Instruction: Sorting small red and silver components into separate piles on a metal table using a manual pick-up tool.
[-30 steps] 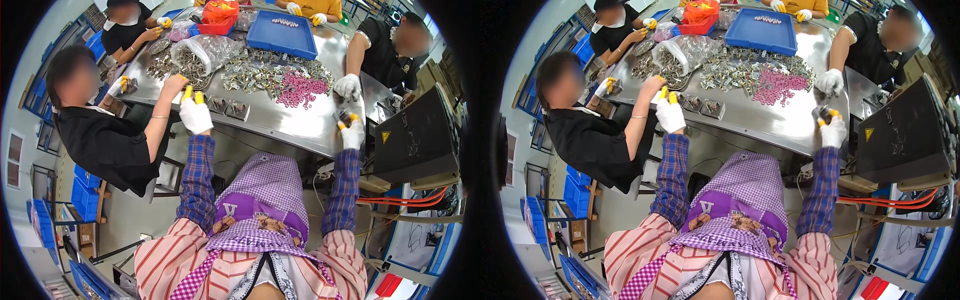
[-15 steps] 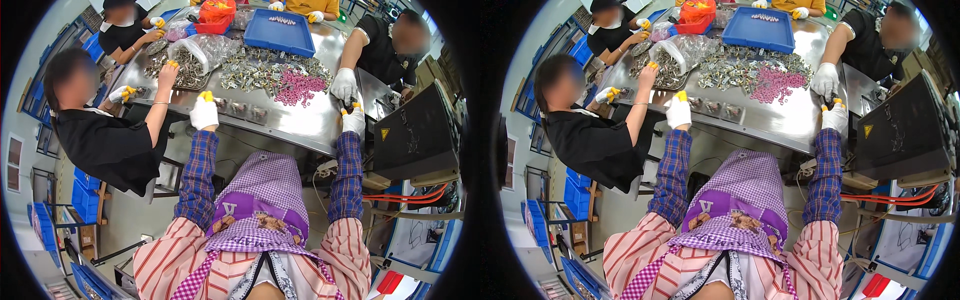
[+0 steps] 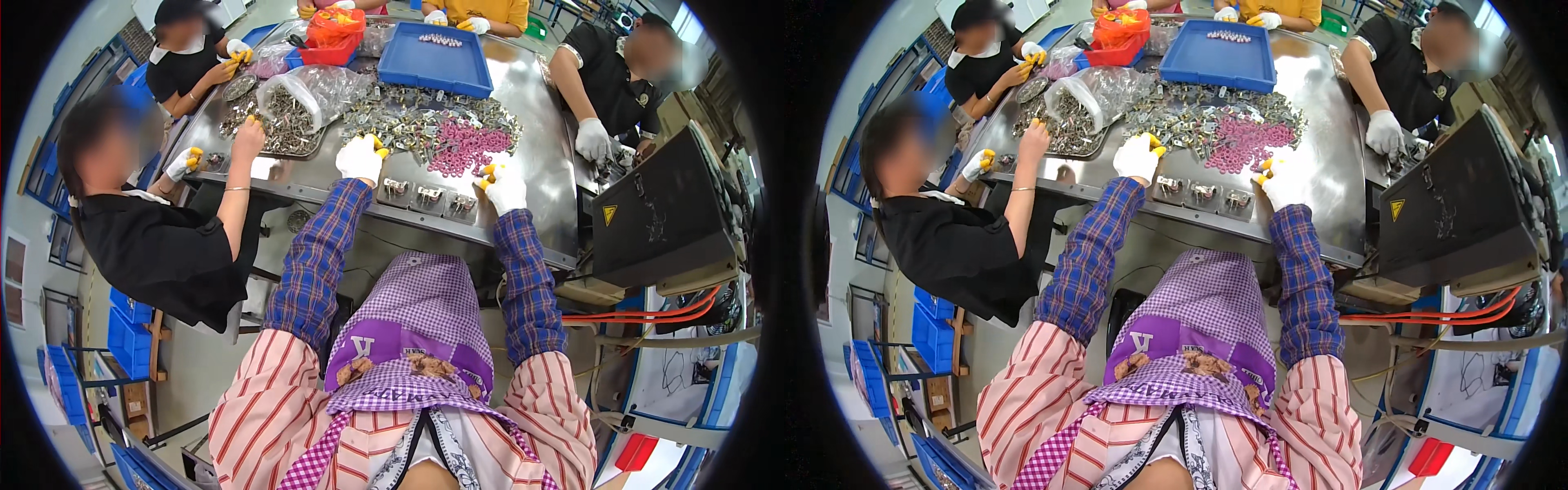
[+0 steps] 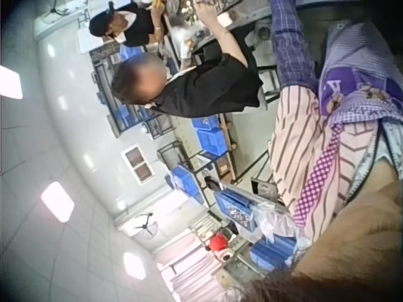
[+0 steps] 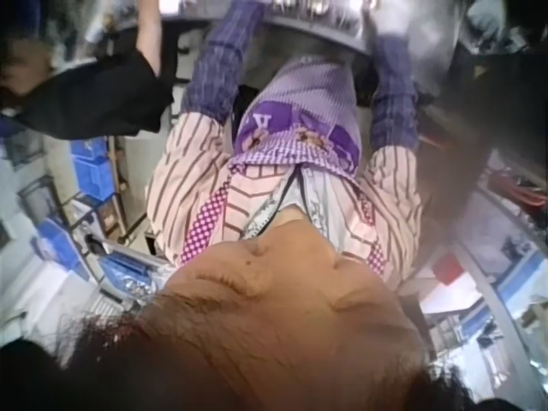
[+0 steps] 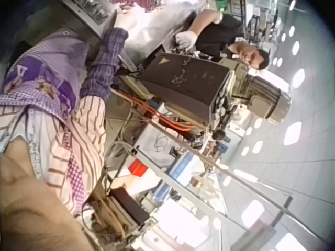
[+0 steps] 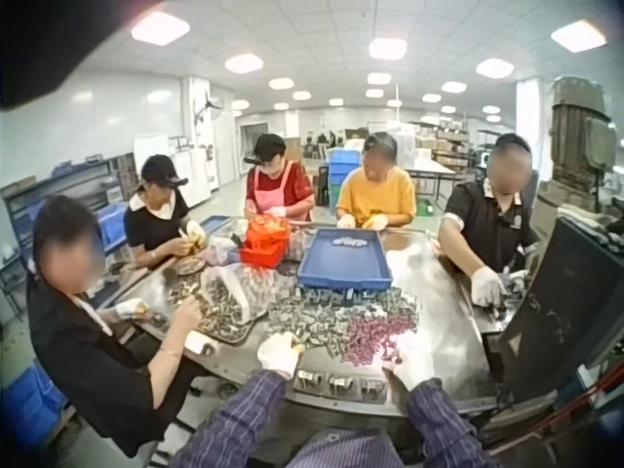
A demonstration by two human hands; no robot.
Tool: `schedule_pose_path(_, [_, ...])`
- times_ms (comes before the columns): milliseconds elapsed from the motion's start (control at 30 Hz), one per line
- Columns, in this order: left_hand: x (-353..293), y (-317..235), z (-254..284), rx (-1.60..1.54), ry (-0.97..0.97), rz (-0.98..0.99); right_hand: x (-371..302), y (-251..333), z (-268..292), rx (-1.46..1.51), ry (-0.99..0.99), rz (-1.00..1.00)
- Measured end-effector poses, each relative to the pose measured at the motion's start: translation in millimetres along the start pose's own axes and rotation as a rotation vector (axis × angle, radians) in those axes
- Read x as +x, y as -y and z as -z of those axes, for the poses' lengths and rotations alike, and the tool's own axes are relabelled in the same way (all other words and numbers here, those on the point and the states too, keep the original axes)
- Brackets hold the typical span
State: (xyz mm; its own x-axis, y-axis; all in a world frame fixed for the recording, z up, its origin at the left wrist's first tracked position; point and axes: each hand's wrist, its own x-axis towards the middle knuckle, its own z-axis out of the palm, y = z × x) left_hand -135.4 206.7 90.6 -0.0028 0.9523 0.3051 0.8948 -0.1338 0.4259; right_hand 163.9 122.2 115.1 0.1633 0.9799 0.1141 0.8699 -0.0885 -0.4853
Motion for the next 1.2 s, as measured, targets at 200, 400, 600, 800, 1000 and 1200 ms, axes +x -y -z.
schedule_pose_path(200, [13, 10, 1, -0.134, 0.129, 0.012, 4, -18, -15, -0.393, -0.358, 0.420])
schedule_pose_path(400, [13, 7, 32, -0.115, 0.249, 0.036, -59, 32, 22, 0.134, -0.172, 0.134])
schedule_pose_path(600, [-36, -59, 75, -0.478, 0.277, 0.017, -72, 15, 3, 0.030, -0.035, 0.346])
schedule_pose_path(800, [-129, -114, 51, -0.299, 0.564, -0.126, -57, 16, 4, 0.291, 0.072, 0.322])
schedule_pose_path(1000, [-149, -120, 21, -0.347, 0.597, -0.074, -64, 19, -2, 0.253, 0.027, 0.306])
schedule_pose_path(1200, [-124, -116, 49, -0.187, 0.489, -0.222, -57, 20, 5, 0.144, 0.126, 0.249])
